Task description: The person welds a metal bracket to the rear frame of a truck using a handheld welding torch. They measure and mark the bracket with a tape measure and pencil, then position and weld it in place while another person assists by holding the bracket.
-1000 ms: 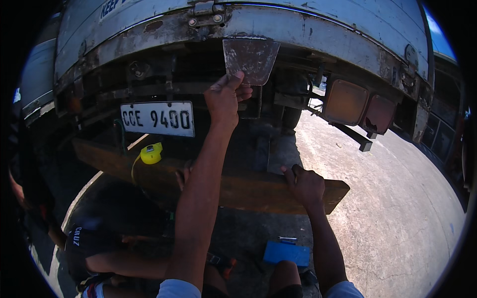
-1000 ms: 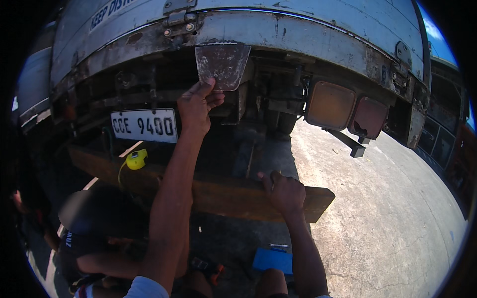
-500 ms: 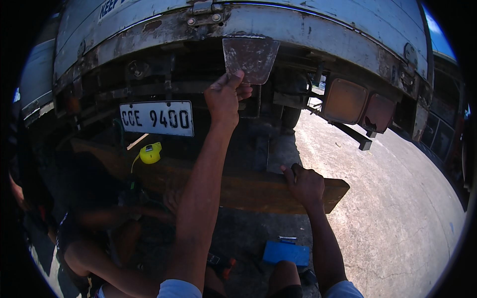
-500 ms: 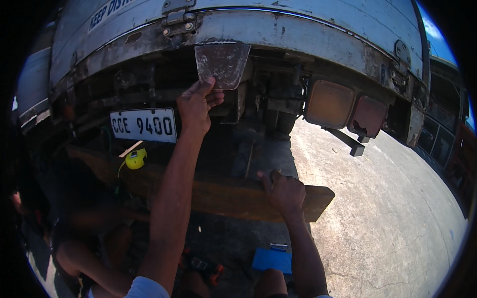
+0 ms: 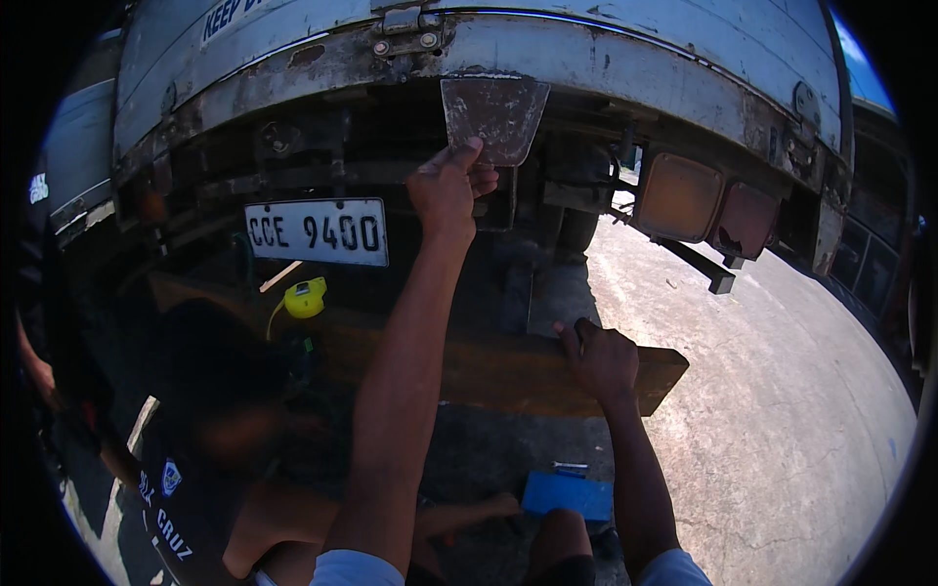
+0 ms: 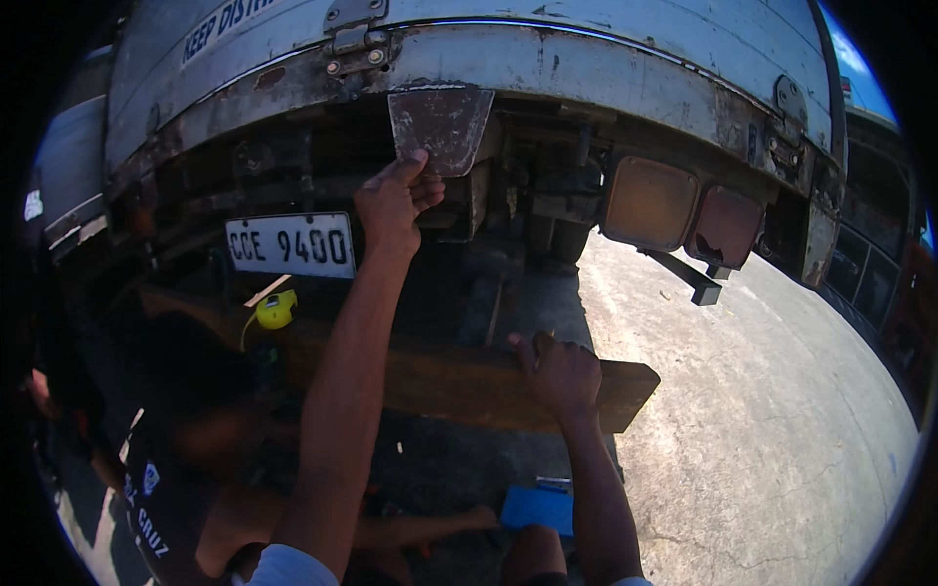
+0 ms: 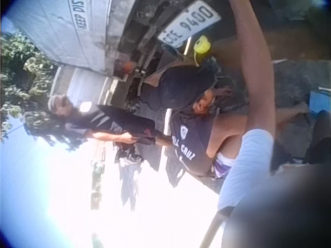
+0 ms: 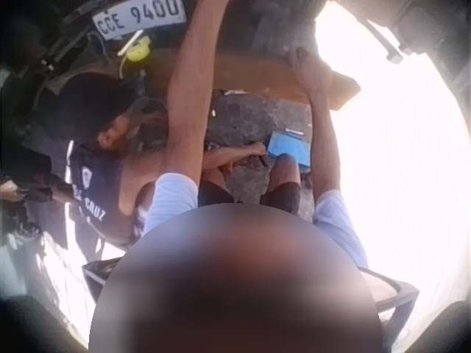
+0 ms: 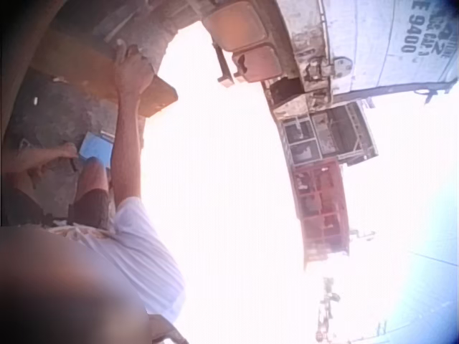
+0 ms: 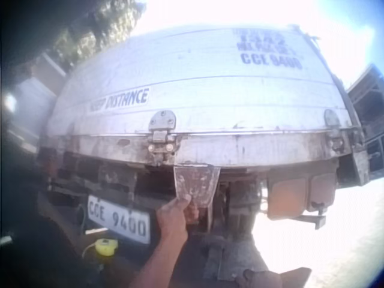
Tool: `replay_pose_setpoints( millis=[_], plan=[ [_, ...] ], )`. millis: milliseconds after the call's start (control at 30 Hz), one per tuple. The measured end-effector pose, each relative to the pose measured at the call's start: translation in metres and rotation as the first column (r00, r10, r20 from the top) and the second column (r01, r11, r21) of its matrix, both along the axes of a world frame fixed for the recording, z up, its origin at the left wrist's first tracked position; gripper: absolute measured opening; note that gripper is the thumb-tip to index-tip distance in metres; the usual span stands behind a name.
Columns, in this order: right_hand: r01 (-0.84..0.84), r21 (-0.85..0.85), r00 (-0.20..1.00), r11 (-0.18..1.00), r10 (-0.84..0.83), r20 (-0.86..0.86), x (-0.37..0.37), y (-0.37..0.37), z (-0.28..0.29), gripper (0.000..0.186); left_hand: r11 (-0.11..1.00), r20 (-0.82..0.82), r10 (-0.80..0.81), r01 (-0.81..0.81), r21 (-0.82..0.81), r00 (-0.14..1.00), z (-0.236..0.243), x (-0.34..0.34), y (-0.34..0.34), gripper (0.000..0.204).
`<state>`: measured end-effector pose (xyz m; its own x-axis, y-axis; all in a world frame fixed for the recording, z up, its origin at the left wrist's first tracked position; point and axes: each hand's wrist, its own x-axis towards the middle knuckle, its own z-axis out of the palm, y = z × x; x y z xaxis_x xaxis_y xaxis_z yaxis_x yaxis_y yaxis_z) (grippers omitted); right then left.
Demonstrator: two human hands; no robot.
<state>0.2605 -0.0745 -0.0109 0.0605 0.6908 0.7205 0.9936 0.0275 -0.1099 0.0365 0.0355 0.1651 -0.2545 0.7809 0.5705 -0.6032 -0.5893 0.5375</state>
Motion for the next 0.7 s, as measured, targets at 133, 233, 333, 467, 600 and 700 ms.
replay_pose_setpoints(
  millis=[133, 233, 333, 467, 600, 700],
  plan=[
    [-0.013, 0.006, 1.000, 1.000, 0.013, -0.004, 0.0018, 0.0010, -0.0024, 0.060, 1.000, 0.000, 0.008, -0.008, -0.002, 1.000, -0.0006, -0.0002, 0.0002, 0.028],
    [-0.020, -0.009, 1.000, 1.000, 0.020, -0.002, 0.0036, 0.0015, -0.0033, 0.061, 1.000, -0.024, 0.002, -0.002, -0.003, 1.000, 0.0003, -0.0029, 0.0013, 0.031],
    [-0.018, -0.013, 1.000, 1.000, 0.018, -0.006, 0.0041, 0.0024, -0.0037, 0.061, 1.000, -0.036, 0.003, -0.004, -0.010, 0.999, 0.0007, -0.0039, 0.0025, 0.031],
    [-0.019, -0.005, 1.000, 1.000, 0.019, -0.005, 0.0033, 0.0025, -0.0030, 0.061, 1.000, -0.037, 0.022, -0.022, 0.003, 0.999, 0.0001, -0.0032, 0.0026, 0.030],
    [-0.034, 0.005, 0.998, 0.999, 0.034, -0.058, 0.0023, -0.0013, -0.0012, 0.063, 0.998, -0.061, 0.058, -0.057, 0.027, 0.996, -0.0002, -0.0029, -0.0001, 0.032],
    [0.009, -0.059, 0.999, 0.998, -0.012, -0.038, -0.0004, -0.0071, -0.0021, 0.066, 0.995, -0.140, 0.096, -0.094, 0.024, 0.985, -0.0010, -0.0090, -0.0052, 0.033]
  ],
)
